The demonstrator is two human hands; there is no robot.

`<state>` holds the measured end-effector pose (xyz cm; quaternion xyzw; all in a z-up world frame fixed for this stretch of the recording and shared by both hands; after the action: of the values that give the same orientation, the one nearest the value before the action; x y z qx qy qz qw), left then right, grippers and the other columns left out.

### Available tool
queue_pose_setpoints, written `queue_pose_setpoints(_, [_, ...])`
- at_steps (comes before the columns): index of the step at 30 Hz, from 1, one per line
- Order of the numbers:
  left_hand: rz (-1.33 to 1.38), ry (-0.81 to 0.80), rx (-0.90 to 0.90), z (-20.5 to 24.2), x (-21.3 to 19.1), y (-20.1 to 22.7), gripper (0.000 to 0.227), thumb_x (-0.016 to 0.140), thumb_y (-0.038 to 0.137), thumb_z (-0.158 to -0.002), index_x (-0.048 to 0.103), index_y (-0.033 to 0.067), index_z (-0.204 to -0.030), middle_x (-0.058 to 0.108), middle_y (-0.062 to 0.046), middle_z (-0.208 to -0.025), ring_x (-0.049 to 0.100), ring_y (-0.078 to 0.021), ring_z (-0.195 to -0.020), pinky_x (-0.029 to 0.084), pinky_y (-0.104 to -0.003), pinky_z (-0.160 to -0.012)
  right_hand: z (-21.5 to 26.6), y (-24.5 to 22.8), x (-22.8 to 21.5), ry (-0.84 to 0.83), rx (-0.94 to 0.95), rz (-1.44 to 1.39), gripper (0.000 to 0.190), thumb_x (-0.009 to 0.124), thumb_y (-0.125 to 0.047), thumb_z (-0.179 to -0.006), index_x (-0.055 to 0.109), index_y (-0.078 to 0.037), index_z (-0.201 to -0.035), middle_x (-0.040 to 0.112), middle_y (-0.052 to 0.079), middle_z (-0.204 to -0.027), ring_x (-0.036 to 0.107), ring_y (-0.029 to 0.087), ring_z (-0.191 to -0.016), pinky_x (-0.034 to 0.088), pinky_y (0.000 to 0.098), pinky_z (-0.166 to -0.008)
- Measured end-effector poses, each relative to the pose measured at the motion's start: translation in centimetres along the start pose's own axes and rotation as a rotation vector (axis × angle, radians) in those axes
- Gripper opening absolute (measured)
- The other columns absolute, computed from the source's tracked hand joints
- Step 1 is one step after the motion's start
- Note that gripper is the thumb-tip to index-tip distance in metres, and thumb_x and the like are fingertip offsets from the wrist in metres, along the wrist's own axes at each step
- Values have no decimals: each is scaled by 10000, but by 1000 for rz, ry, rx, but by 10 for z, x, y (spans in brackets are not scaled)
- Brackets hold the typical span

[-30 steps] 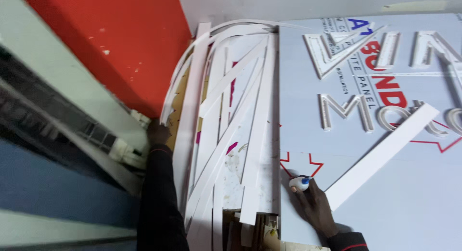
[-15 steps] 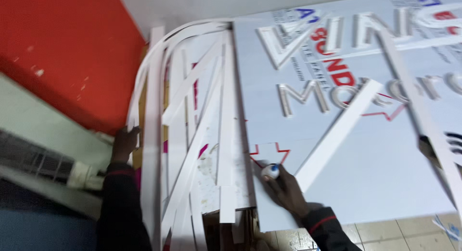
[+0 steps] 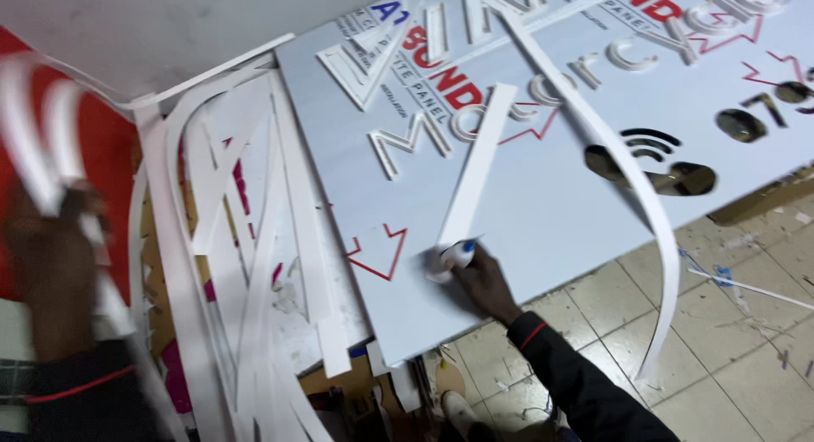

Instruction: The person assembles illuminated lettering on a large white panel by applying adhesive and fitting flexible LED strips into the grooves of metallic letters. They use a utility knife to trim the strips and a glue bottle to secure them in place.

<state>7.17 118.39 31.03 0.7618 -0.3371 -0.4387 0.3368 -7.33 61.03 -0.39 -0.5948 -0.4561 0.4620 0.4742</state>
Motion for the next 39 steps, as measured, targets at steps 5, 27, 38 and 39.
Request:
queue_pose_setpoints(5, [82, -191, 46, -57, 36, 29, 154, 655, 146, -1369, 627, 118, -1517, 672, -44, -1065, 698, -191, -870, 592, -361, -755, 4, 11, -133, 181, 41, 3, 303, 775, -201, -1114, 678, 26, -1290, 823, 292, -1081, 807, 356, -986, 611, 522, -1003])
queue_pose_setpoints(27, [985, -764, -174, 483, 730, 389, 406, 546, 53, -1144, 511, 45, -1548, 654, -103, -1445, 524, -90, -1051, 509, -219, -850, 83, -50, -465, 296, 185, -275, 608, 828, -215, -1090, 608, -27, -1625, 749, 226, -1410, 743, 277, -1076, 621, 472, -891])
queue_pose_setpoints(38, [1270, -972, -142, 528, 911, 489, 470, 504, 384, -1265, 553, 134, -1659, 700, -143, -1552, 634, -273, -1467, 523, -536, -1227, 167, -10, -680, 473, -41, 129, 422, 868, 16, -944, 738, -8, -1344, 790, 238, -1144, 755, 327, -1134, 577, 545, -1056])
queue_pose_setpoints(39, [1485, -899, -226, 512, 922, 497, 533, 559, 338, -1256, 435, 135, -1733, 696, -162, -1529, 687, -298, -1427, 564, -547, -1197, 177, -7, -696, 430, -77, 211, 456, 904, 26, -914, 742, 34, -1340, 785, 276, -1185, 728, 382, -1202, 544, 585, -1104])
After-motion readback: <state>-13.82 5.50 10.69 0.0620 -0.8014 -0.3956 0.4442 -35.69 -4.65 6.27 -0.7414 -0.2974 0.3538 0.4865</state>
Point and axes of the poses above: each hand's wrist, its own z-axis away from the middle knuckle, its own x-axis out of the palm, y = z × x, the point moved 8 cm from there along -z, towards the middle knuckle
